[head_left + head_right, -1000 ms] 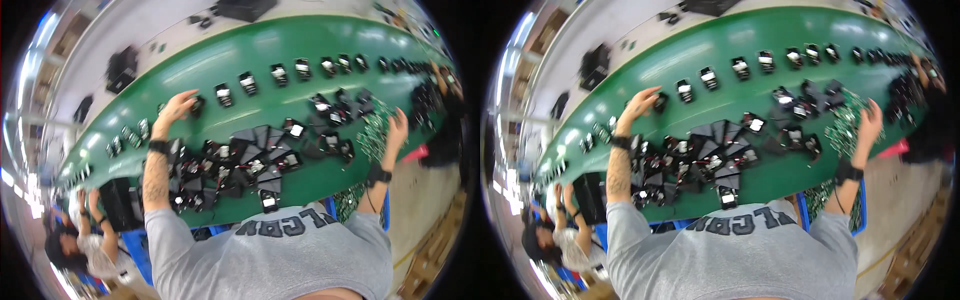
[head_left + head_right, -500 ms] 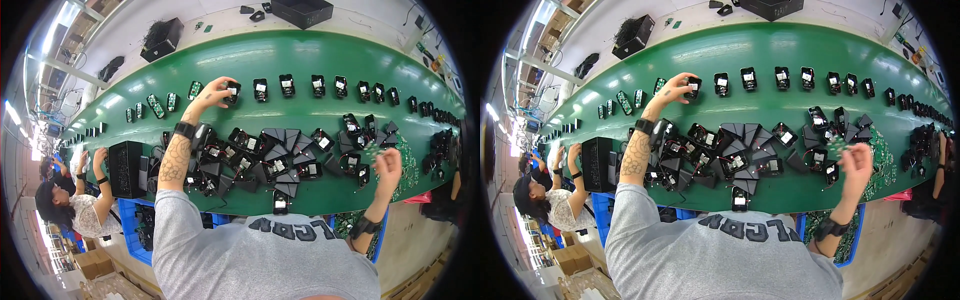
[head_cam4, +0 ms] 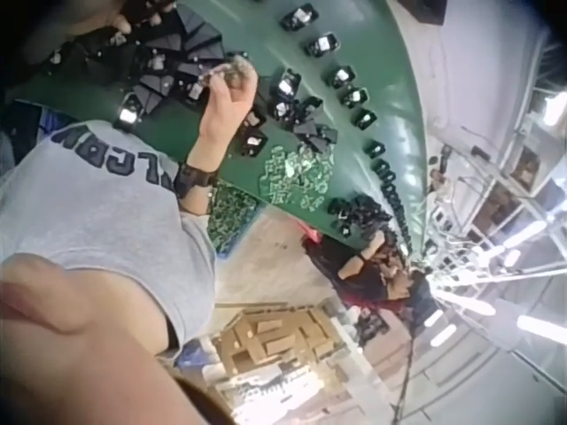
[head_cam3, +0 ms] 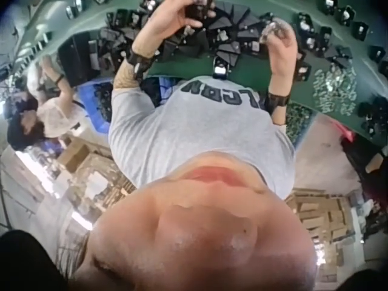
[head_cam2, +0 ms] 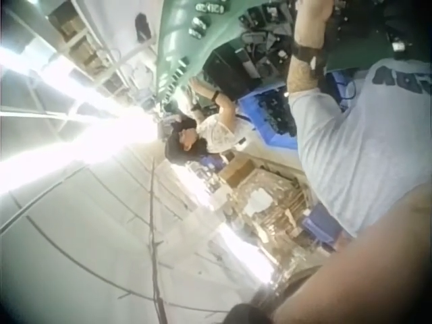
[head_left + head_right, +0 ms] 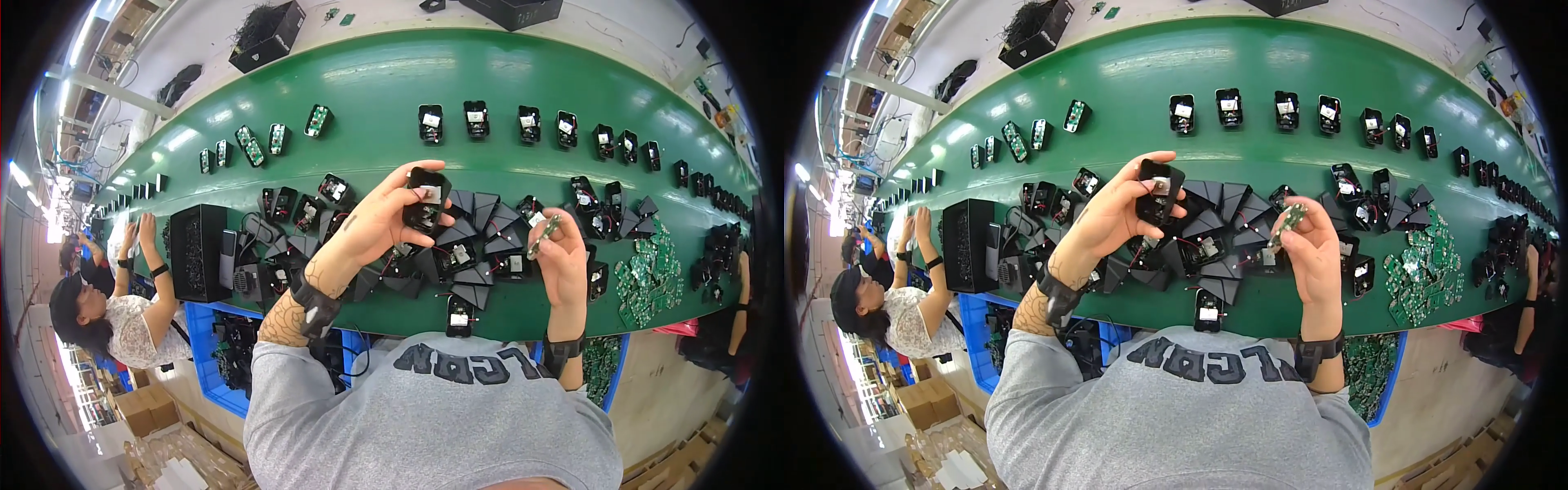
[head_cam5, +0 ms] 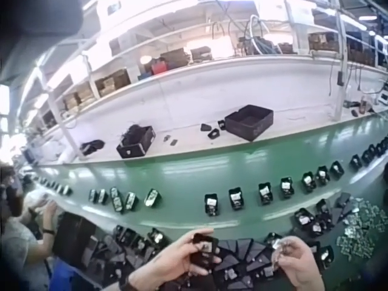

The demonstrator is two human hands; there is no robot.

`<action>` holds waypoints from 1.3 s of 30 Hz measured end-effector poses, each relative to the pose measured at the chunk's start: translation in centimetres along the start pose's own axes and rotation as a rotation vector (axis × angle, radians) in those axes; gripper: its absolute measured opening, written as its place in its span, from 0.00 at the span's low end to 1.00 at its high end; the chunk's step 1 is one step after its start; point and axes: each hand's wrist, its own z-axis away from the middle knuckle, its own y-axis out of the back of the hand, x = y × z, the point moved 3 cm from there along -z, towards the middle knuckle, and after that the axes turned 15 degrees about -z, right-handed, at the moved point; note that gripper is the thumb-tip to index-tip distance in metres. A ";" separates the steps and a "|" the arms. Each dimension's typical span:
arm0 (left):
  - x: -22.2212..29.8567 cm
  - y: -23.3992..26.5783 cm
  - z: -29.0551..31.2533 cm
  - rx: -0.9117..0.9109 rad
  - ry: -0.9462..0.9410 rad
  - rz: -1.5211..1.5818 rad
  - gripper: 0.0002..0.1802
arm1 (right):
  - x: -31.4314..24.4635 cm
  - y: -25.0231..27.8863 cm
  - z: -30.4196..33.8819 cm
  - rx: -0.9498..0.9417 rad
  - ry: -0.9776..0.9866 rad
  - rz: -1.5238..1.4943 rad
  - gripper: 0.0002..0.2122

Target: Assembling small electronic circuit boards into plastic housings on a factory production line.

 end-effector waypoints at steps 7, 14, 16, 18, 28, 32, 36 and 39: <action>-0.8 -3.6 1.4 0.110 -0.009 -0.068 0.28 | -1.6 -2.6 -0.6 0.121 0.150 0.200 0.24; -1.8 -6.2 0.7 0.199 -0.147 -0.152 0.28 | -0.1 -5.0 -1.4 0.045 -0.034 -0.037 0.15; -1.7 -6.7 0.7 0.225 -0.186 -0.167 0.27 | 0.4 -4.7 -1.3 0.046 -0.106 -0.091 0.14; -1.7 -7.0 0.6 0.219 -0.186 -0.162 0.27 | 0.9 -4.0 -1.5 0.029 -0.110 -0.129 0.13; -2.2 -7.6 0.2 0.158 -0.209 -0.108 0.27 | 1.5 -4.4 -1.0 0.034 -0.062 0.028 0.10; -2.3 -7.7 0.0 0.153 -0.232 -0.123 0.27 | 1.4 -4.5 -0.8 0.051 -0.016 0.037 0.10; -2.2 -7.9 -0.1 0.191 -0.263 -0.163 0.26 | 1.2 -4.7 -0.6 0.049 -0.015 0.086 0.10; -2.4 -7.8 -0.3 0.175 -0.280 -0.166 0.26 | 1.0 -5.2 -0.3 0.039 -0.022 0.116 0.10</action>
